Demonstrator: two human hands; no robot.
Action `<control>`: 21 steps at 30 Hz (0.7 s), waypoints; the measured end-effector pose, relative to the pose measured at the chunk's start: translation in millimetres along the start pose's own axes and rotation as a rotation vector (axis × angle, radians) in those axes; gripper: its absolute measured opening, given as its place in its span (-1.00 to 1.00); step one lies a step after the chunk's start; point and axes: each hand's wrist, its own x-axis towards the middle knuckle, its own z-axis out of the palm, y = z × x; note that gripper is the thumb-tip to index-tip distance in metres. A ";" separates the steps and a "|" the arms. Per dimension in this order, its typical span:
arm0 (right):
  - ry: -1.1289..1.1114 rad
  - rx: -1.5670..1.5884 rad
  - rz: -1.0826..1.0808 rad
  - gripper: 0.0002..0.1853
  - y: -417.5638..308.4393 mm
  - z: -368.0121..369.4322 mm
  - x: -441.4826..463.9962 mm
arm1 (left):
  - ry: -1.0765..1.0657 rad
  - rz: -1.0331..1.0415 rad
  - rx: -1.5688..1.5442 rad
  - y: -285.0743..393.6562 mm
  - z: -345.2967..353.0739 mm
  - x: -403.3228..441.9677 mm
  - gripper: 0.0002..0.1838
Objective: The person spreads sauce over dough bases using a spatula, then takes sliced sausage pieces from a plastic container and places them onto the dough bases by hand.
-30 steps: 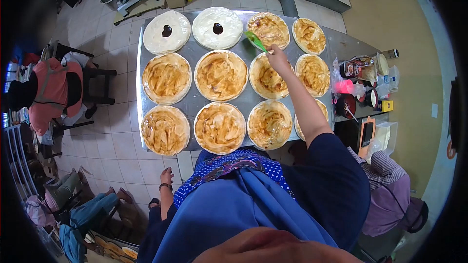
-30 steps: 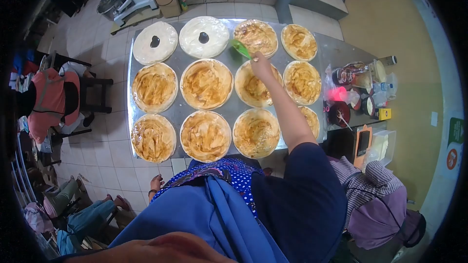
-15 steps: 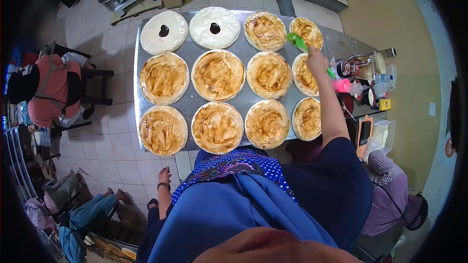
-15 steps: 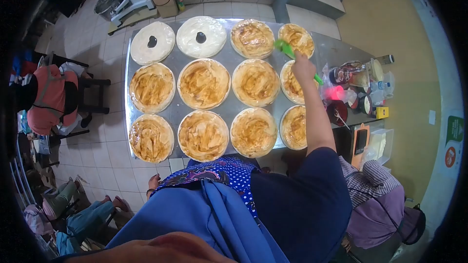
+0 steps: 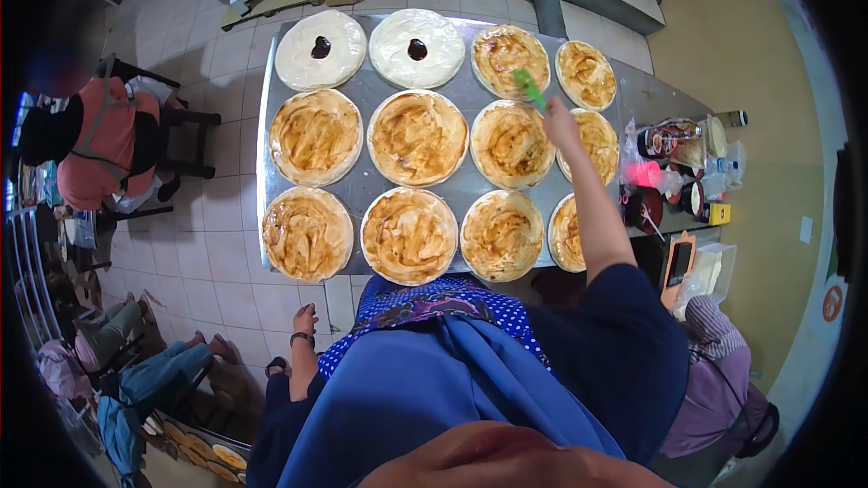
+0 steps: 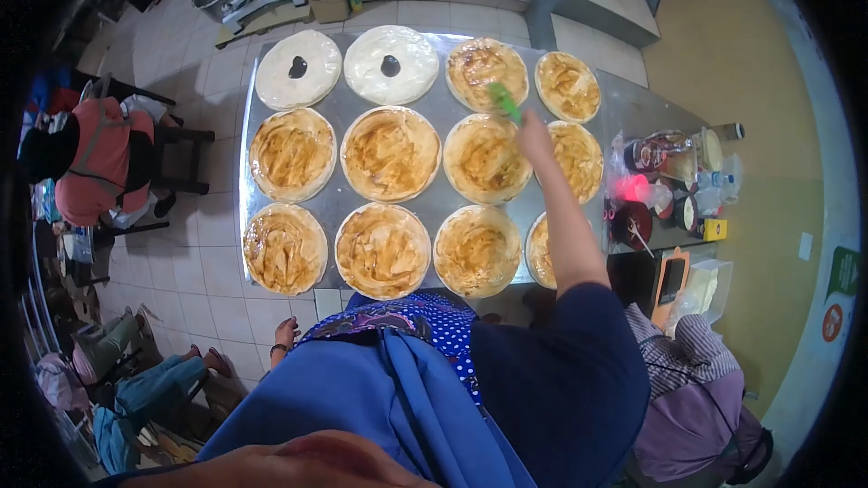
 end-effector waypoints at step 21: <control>0.028 0.335 -0.171 -0.76 -216.3 101.2 69.0 | 0.006 -0.096 -0.088 -32.4 -26.6 -10.2 -0.52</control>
